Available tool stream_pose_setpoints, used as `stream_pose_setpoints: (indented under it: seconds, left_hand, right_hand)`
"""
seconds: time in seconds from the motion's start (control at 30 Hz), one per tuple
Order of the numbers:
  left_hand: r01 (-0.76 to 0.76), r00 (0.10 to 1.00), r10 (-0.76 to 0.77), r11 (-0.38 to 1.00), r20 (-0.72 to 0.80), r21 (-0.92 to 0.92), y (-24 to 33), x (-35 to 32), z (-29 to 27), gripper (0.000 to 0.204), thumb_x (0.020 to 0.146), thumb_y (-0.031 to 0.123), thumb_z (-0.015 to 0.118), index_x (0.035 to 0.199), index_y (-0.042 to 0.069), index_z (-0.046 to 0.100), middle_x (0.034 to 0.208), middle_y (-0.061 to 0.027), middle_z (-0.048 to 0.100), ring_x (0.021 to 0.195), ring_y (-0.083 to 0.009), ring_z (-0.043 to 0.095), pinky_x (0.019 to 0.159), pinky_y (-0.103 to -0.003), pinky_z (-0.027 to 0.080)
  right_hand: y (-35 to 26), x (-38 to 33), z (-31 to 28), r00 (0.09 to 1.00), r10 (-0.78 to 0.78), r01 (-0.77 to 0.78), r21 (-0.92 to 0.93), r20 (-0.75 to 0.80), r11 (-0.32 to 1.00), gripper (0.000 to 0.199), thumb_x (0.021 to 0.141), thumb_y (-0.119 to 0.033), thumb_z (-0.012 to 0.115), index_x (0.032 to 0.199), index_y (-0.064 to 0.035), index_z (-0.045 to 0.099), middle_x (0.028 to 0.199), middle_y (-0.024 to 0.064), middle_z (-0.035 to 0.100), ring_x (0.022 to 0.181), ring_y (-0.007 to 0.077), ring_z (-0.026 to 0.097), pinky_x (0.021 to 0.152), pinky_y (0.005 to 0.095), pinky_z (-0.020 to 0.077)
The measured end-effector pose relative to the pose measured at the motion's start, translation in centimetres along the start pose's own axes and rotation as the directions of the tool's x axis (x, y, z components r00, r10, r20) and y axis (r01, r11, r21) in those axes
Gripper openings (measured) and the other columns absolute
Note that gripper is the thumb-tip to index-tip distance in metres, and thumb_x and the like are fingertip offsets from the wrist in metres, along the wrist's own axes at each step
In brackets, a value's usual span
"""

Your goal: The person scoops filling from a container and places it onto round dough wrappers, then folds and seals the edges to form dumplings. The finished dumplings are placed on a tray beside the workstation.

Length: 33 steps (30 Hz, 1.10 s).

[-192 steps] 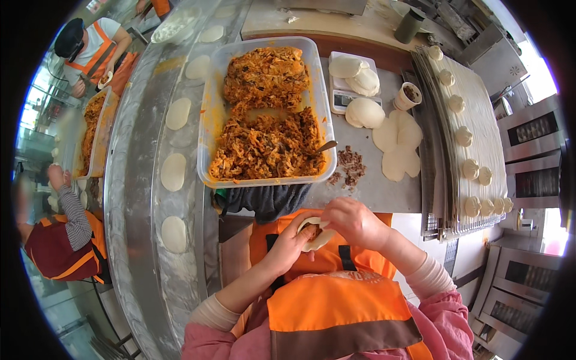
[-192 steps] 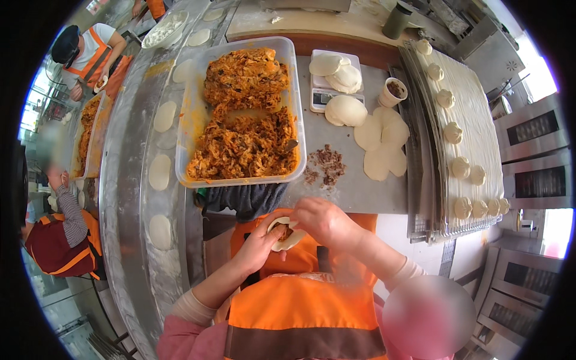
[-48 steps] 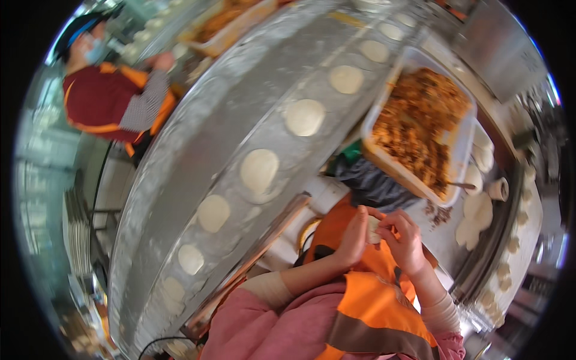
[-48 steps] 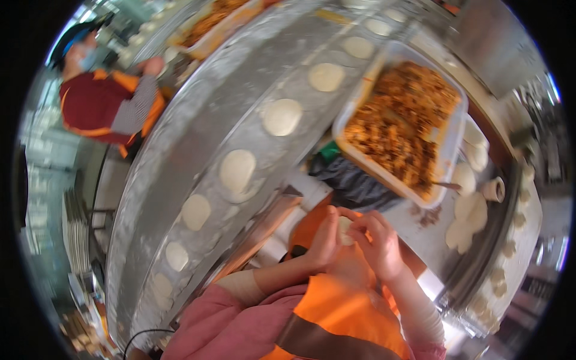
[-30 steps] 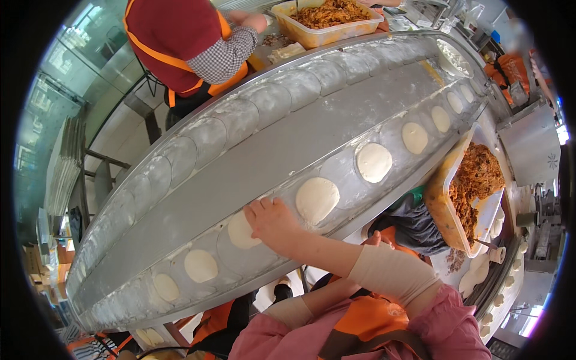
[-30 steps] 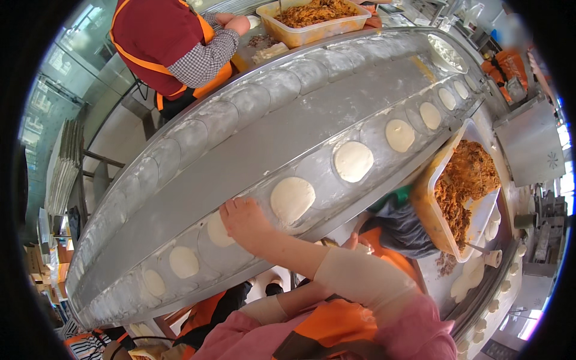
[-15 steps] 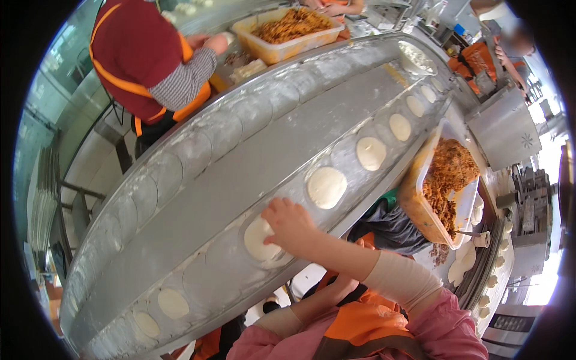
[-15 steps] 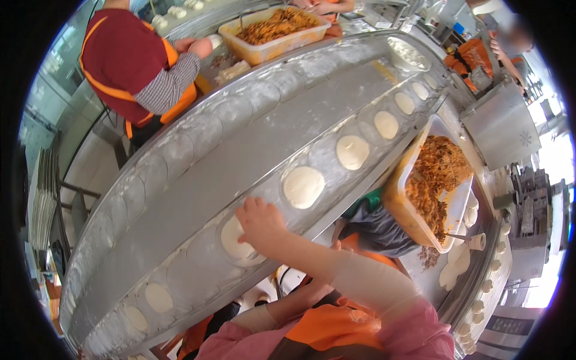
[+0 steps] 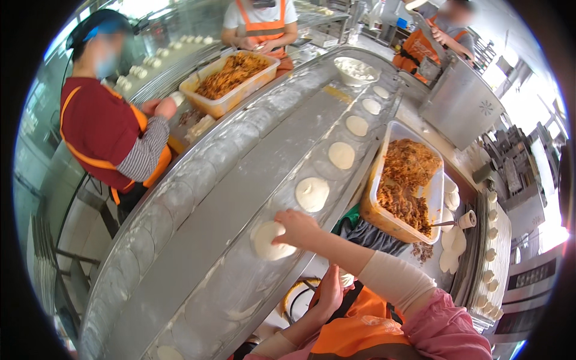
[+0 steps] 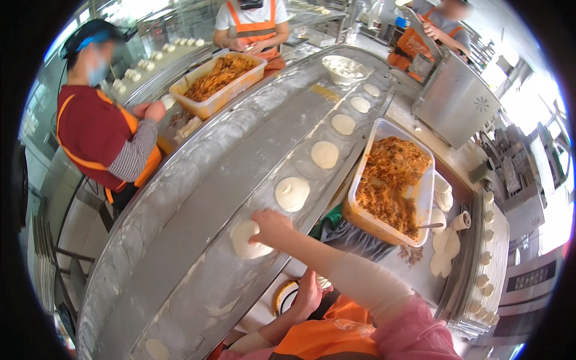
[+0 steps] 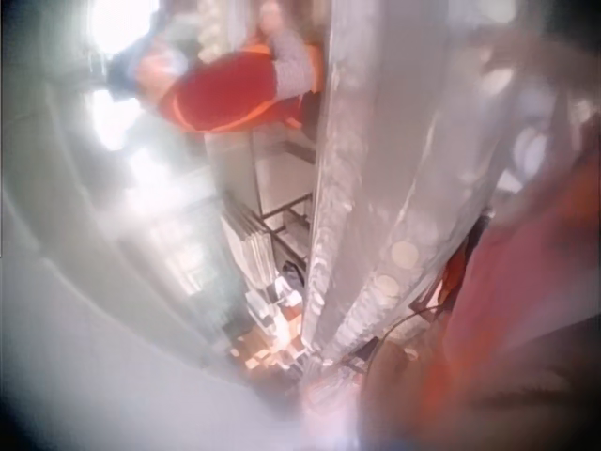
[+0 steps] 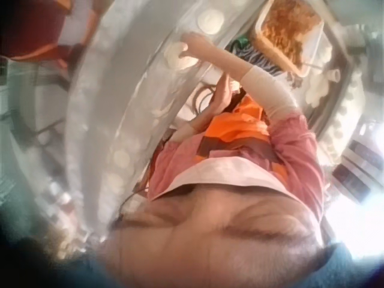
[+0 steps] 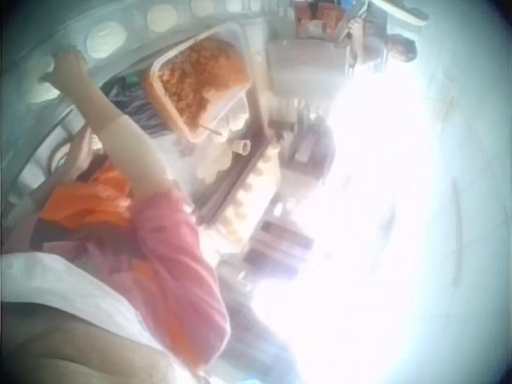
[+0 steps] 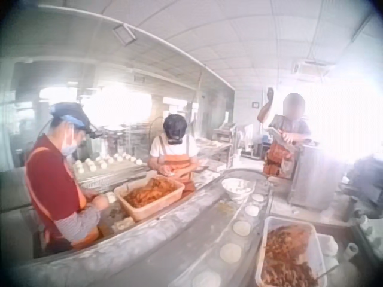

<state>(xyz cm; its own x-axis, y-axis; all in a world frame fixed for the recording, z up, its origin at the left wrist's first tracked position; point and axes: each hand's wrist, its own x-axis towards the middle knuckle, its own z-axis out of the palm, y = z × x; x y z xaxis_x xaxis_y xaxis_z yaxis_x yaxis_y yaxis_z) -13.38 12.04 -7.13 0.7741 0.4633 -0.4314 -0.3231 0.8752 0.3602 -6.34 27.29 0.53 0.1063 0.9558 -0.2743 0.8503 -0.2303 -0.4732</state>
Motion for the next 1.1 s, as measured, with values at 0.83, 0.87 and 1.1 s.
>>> stream_pose_setpoints:
  seconds: [0.83, 0.87, 1.1]
  left_hand:
    - [0.27, 0.963, -0.255, 0.915, -0.089, 0.3, -2.9, 3.3, 6.7, 0.045, 0.1, 0.055, 0.038, 0.094, 0.014, 0.056, 0.086, -0.0055, 0.057, 0.07, -0.0214, 0.058, 0.052, -0.033, 0.044]
    - [0.248, 0.963, -0.27, 0.895, 0.008, 0.37, -3.9, 3.7, 6.8, 0.045, 0.1, 0.055, 0.038, 0.094, 0.014, 0.056, 0.087, -0.0054, 0.058, 0.071, -0.0213, 0.058, 0.053, -0.033, 0.044]
    - [0.352, 0.863, -0.468, 0.829, 0.193, 0.435, -9.8, 4.3, 13.1, 0.046, 0.1, 0.052, 0.04, 0.092, 0.01, 0.056, 0.089, -0.0094, 0.06, 0.071, -0.0235, 0.062, 0.052, -0.033, 0.048]
  right_hand:
    - [26.1, -45.3, -0.9, 0.609, 0.793, -0.052, 0.997, -0.016, 0.06, 0.07, 0.082, -0.025, 0.077, 0.139, -0.0016, 0.045, 0.129, 0.0116, 0.058, 0.122, 0.0209, 0.051, 0.106, 0.0345, 0.039]
    - [27.9, -47.4, -0.3, 0.568, 0.823, -0.125, 0.985, -0.028, 0.12, 0.071, 0.081, -0.027, 0.078, 0.139, -0.0014, 0.045, 0.128, 0.0112, 0.058, 0.121, 0.0204, 0.052, 0.105, 0.0342, 0.0391]
    - [34.4, -50.7, -3.0, 0.317, 0.925, -0.645, 0.668, -0.208, 0.371, 0.055, 0.078, -0.02, 0.076, 0.127, -0.0048, 0.057, 0.123, 0.0144, 0.06, 0.112, 0.0298, 0.057, 0.094, 0.0387, 0.0465]
